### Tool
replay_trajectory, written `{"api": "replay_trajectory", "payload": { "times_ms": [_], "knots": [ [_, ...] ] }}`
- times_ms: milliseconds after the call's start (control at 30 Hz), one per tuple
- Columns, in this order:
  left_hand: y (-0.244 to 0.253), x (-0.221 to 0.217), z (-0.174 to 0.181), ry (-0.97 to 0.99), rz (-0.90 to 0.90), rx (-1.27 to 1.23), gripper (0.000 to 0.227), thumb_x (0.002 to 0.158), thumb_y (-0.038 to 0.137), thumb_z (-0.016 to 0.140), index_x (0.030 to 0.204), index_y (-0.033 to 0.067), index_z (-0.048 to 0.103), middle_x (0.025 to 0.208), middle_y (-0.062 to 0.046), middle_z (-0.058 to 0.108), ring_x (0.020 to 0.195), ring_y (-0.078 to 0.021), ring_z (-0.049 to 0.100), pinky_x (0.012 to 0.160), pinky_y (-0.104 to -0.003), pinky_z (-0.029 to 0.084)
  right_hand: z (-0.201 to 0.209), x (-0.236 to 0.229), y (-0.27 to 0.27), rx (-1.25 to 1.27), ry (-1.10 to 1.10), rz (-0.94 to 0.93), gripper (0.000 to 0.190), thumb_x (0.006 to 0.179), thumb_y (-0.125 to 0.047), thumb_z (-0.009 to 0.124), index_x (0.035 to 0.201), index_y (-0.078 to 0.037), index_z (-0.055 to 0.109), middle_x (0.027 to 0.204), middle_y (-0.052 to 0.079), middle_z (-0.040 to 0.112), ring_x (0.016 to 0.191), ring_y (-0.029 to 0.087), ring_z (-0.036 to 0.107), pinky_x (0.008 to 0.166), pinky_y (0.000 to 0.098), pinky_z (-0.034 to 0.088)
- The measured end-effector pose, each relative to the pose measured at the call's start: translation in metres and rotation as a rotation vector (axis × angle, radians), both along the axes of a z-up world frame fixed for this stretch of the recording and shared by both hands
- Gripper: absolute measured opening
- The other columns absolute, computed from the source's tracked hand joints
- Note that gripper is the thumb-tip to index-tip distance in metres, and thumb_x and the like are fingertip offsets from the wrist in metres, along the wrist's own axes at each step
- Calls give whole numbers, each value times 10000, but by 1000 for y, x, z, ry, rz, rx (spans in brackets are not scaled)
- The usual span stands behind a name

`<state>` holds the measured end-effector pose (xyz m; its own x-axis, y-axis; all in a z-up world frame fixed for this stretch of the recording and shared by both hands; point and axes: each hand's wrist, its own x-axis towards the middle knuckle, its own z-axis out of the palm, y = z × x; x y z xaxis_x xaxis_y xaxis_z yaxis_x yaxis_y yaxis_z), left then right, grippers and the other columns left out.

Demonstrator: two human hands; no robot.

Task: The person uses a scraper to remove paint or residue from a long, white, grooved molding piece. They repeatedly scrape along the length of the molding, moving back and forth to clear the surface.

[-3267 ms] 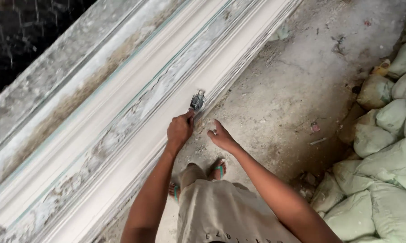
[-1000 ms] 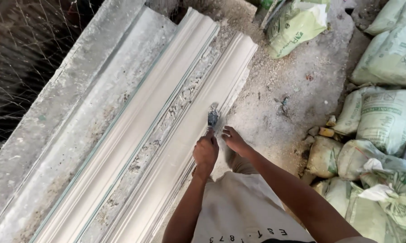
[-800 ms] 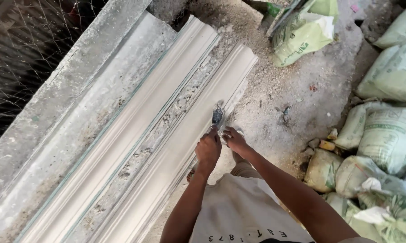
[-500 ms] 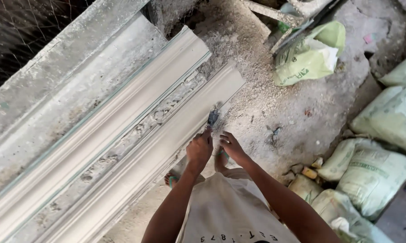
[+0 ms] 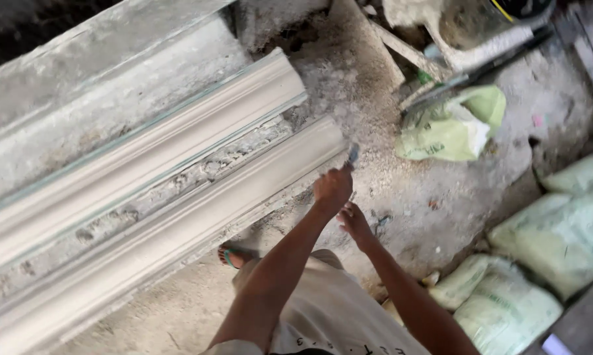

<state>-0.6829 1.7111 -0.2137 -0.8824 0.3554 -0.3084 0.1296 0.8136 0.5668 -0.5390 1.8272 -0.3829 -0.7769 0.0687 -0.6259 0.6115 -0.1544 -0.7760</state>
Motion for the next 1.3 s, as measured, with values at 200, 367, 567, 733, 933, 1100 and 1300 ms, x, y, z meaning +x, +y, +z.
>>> {"api": "replay_trajectory", "payload": {
  "times_ms": [200, 367, 567, 733, 933, 1100, 1300],
  "knots": [
    [-136, 77, 56, 61, 77, 202, 465, 1008, 307, 553, 1472, 291, 518, 1149, -164, 706, 900, -417, 700, 720, -532, 576, -38, -6, -10, 10, -175, 233, 523, 966, -306, 580, 1463, -160, 504, 1328, 42, 686, 1076, 201, 658, 816, 382, 540],
    [-260, 174, 65, 94, 569, 241, 639, 927, 315, 650, 1506, 174, 419, 1127, -218, 725, 894, -438, 706, 760, -524, 581, 32, -46, -74, 22, -134, 848, 528, 990, -390, 567, 1464, -166, 505, 1341, 8, 692, 1165, 164, 669, 936, 385, 519],
    [-347, 269, 59, 437, 1185, 330, 487, 1004, 246, 617, 1436, 45, 516, 1041, -207, 744, 833, -313, 744, 741, -419, 580, 60, -61, -183, -79, -138, 1330, 554, 977, -375, 617, 1467, -141, 511, 1309, 54, 720, 1159, 209, 654, 927, 379, 518],
    [-418, 341, 37, 617, 1468, 456, 475, 1014, 217, 627, 1420, -3, 514, 948, -123, 714, 756, -189, 634, 684, -347, 544, 131, -22, -325, 8, -148, 1506, 559, 980, -390, 595, 1474, -140, 517, 1314, 45, 708, 1182, 193, 676, 939, 371, 553],
    [-554, 438, 46, 366, 1757, 697, 544, 985, 289, 629, 1456, 56, 490, 798, -60, 653, 598, -103, 588, 546, -272, 510, 153, 68, -522, 24, 8, 1593, 527, 1002, -389, 563, 1470, -155, 503, 1331, 53, 703, 1185, 182, 675, 987, 370, 539],
    [-661, 507, 108, 589, 1821, 910, 494, 1034, 294, 622, 1443, 38, 518, 864, -62, 632, 641, -87, 611, 536, -266, 522, 166, 141, -679, -203, 114, 1503, 451, 1020, -305, 563, 1396, -58, 537, 1308, 107, 695, 1139, 227, 669, 964, 389, 534],
    [-783, 564, 136, 678, 1875, 1048, 504, 990, 232, 606, 1420, 37, 429, 1037, -76, 749, 537, -84, 575, 436, -248, 463, 230, 188, -825, -317, 215, 1550, 412, 1027, -270, 544, 1377, -55, 557, 1291, 112, 698, 1118, 209, 691, 952, 370, 548]
  ]
}}
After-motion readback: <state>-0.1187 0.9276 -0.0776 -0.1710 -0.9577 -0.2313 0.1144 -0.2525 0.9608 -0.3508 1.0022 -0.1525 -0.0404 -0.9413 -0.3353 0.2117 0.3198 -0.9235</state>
